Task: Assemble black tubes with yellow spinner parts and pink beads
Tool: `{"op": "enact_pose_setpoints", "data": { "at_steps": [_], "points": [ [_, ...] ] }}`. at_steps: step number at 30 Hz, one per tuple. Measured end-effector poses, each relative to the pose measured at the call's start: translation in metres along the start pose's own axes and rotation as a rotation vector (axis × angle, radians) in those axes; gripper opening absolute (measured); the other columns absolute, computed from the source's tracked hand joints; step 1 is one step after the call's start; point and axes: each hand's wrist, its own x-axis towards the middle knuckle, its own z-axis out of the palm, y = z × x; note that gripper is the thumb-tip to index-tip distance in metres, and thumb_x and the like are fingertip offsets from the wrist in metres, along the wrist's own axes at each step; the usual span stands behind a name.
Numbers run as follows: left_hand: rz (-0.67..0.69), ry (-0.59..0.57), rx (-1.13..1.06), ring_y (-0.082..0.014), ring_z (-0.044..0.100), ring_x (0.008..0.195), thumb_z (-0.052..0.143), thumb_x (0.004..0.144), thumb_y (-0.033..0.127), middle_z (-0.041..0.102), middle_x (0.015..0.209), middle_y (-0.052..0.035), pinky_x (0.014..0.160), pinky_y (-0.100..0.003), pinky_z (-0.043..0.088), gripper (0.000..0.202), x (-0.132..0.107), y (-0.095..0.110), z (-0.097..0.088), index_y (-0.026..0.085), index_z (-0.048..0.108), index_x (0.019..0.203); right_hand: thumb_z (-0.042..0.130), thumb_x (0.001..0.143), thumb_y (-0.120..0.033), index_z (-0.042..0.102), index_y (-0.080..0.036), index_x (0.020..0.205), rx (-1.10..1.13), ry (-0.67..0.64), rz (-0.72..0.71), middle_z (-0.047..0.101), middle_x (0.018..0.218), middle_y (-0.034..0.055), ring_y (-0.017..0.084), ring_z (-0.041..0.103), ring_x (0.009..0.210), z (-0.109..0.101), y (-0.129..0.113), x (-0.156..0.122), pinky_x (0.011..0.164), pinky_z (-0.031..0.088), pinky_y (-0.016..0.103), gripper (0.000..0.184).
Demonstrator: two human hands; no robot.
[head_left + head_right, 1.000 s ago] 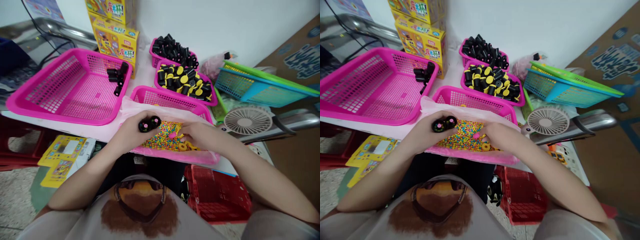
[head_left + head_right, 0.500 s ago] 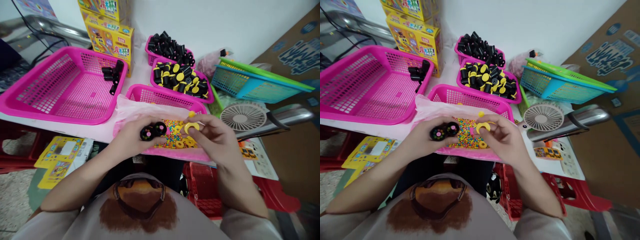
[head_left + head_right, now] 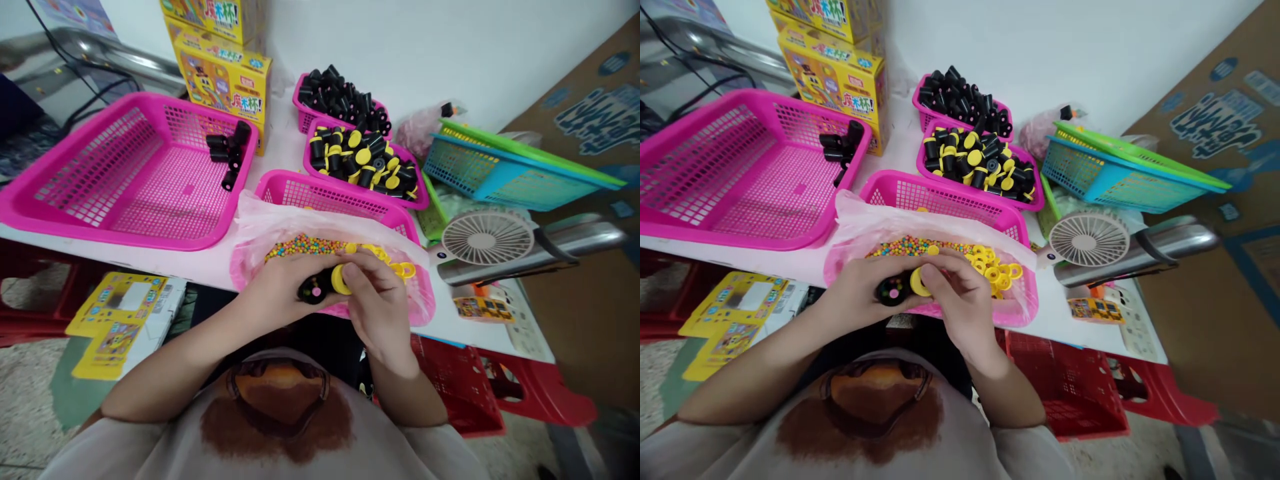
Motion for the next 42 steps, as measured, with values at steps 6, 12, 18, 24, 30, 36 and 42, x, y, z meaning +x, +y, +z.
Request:
{"op": "enact_pose_setpoints", "data": {
  "at_steps": [6,12,18,24,30,36,42],
  "points": [
    [-0.013,-0.031,-0.035,-0.0246,0.076,0.116,0.073,0.095,0.034,0.078,0.128,-0.0059,0.101,-0.037,0.059,0.041,-0.002,-0.007,0.005,0.025,0.06,0.133,0.072,0.097,-0.039,0.08,-0.027,0.104,0.007,-0.058,0.055,0.079,0.096,0.0039,0.019,0.076,0.087,-0.002,-0.004,0.001,0.078,0.066,0.034,0.016],
    [-0.083,0.08,-0.182,-0.0219,0.079,0.091,0.081,0.086,0.04,0.079,0.104,-0.005,0.089,-0.037,0.061,0.07,-0.003,-0.008,0.007,0.026,0.038,0.139,0.062,0.102,-0.027,0.069,-0.03,0.14,-0.651,-0.117,-0.563,0.065,0.138,0.0122,0.032,0.062,0.134,-0.014,-0.02,0.005,0.112,0.057,0.055,0.039],
    [-0.146,0.074,-0.205,-0.0249,0.077,0.084,0.087,0.078,0.051,0.072,0.114,-0.0103,0.077,-0.043,0.064,0.081,-0.004,-0.001,0.001,0.026,0.043,0.141,0.062,0.104,-0.03,0.039,-0.022,0.165,-0.765,-0.426,-0.786,0.075,0.127,0.0135,0.03,0.069,0.123,-0.033,-0.014,0.017,0.111,0.057,0.053,0.066],
    [-0.155,0.032,-0.336,-0.0211,0.078,0.08,0.087,0.079,0.044,0.072,0.105,-0.0026,0.08,-0.038,0.064,0.082,-0.005,-0.002,0.0,0.031,0.033,0.139,0.06,0.105,-0.025,0.044,-0.015,0.162,-0.795,-0.375,-0.928,0.08,0.113,0.0134,0.029,0.075,0.109,-0.03,-0.01,0.022,0.104,0.062,0.047,0.06],
    [-0.17,0.025,-0.383,-0.0236,0.078,0.081,0.084,0.08,0.047,0.073,0.101,-0.0034,0.076,-0.04,0.063,0.083,-0.008,-0.002,-0.001,0.031,0.029,0.14,0.065,0.103,-0.033,0.046,-0.022,0.16,-0.626,-0.46,-0.834,0.079,0.123,0.0125,0.028,0.074,0.116,-0.027,-0.013,0.027,0.104,0.062,0.047,0.062],
    [-0.188,0.039,-0.394,-0.0278,0.077,0.094,0.085,0.078,0.052,0.07,0.118,-0.0087,0.071,-0.039,0.064,0.088,-0.007,-0.004,-0.003,0.034,0.03,0.144,0.063,0.102,-0.027,0.049,-0.03,0.15,-0.524,-0.451,-0.622,0.074,0.128,0.0111,0.025,0.073,0.121,-0.02,-0.022,0.025,0.1,0.064,0.044,0.049],
    [-0.108,0.119,-0.319,-0.0188,0.076,0.088,0.088,0.077,0.04,0.049,0.152,-0.0131,0.072,-0.032,0.064,0.08,-0.005,-0.004,-0.004,0.032,0.035,0.136,0.057,0.106,-0.029,0.05,-0.02,0.154,-0.587,-0.428,-0.853,0.074,0.128,0.0142,0.027,0.068,0.13,-0.02,-0.019,0.03,0.109,0.06,0.048,0.049]
  ]
}}
